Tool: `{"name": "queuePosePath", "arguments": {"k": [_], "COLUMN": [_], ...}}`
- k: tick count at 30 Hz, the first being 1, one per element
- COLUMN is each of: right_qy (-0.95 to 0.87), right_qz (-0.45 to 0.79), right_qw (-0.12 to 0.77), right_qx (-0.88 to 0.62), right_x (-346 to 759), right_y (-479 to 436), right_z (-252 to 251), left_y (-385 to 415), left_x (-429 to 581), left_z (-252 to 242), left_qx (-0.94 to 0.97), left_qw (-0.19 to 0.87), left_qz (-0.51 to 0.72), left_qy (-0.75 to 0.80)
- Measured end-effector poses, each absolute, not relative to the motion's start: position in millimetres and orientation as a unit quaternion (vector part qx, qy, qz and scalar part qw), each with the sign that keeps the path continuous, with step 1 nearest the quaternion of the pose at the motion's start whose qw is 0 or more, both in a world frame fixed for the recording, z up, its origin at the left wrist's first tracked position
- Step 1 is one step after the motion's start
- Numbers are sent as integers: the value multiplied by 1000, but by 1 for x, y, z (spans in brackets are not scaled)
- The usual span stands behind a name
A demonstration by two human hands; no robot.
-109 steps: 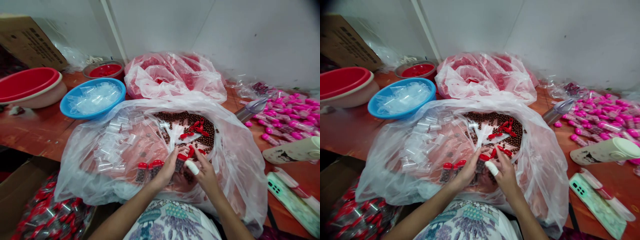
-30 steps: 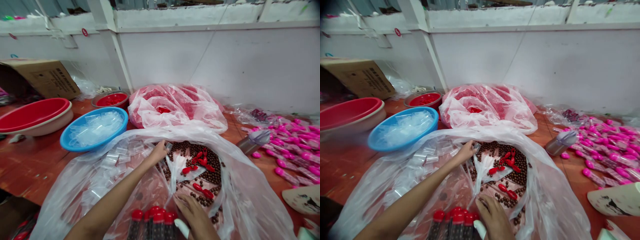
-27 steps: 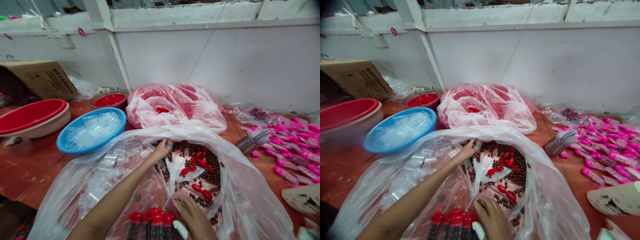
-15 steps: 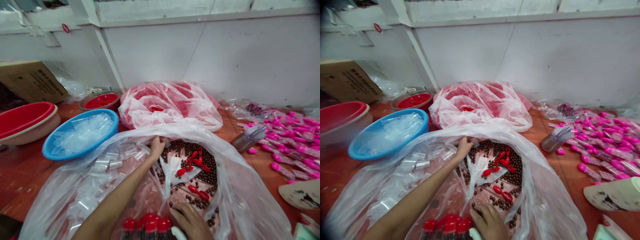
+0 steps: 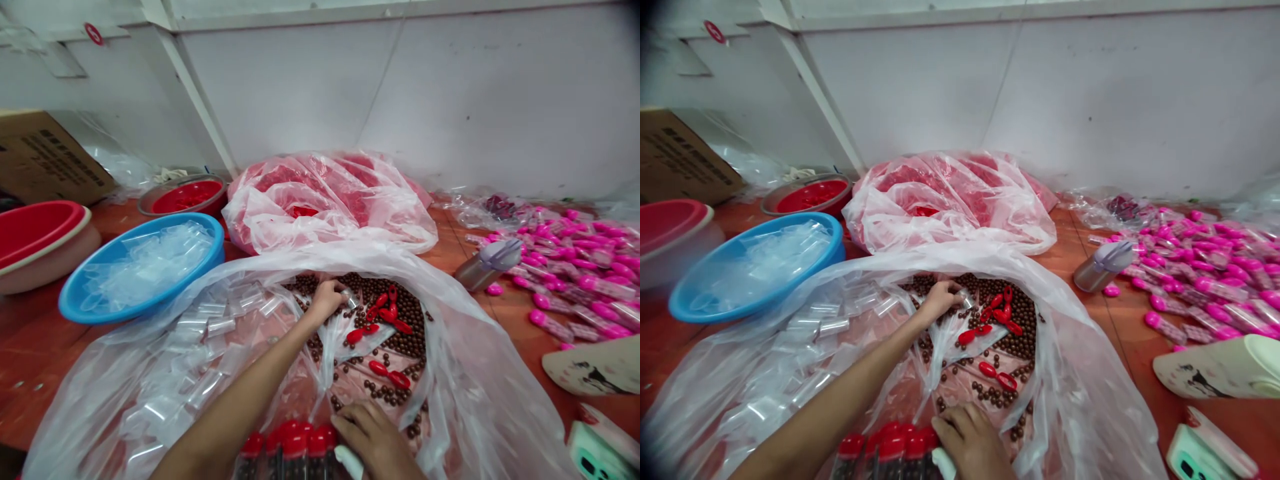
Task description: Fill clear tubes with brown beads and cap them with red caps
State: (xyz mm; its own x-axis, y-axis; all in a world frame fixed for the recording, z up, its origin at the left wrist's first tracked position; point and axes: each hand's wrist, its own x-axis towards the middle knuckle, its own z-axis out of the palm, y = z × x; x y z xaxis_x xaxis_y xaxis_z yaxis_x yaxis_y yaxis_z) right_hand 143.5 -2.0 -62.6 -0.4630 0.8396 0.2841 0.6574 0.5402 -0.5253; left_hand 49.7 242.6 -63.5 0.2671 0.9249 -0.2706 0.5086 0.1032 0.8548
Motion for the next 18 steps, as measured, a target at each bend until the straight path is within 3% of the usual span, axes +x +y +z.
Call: {"name": "queuePosePath", "arguments": {"k": [9,18], "right_qy": [-795,-788], "right_qz": [263,250], "right_qw": [227,242], "right_qx": [-497,-507], "right_x": [140,150], "right_y": [-10,-11], "right_z": [-47,-35], "left_y": [211,185], "left_x": [69,64], "left_z": [-70,-47], "left_qx": [539,415], "left_qw": [632,741], "left_qz": [190,209], "left_qy": [524,485]}}
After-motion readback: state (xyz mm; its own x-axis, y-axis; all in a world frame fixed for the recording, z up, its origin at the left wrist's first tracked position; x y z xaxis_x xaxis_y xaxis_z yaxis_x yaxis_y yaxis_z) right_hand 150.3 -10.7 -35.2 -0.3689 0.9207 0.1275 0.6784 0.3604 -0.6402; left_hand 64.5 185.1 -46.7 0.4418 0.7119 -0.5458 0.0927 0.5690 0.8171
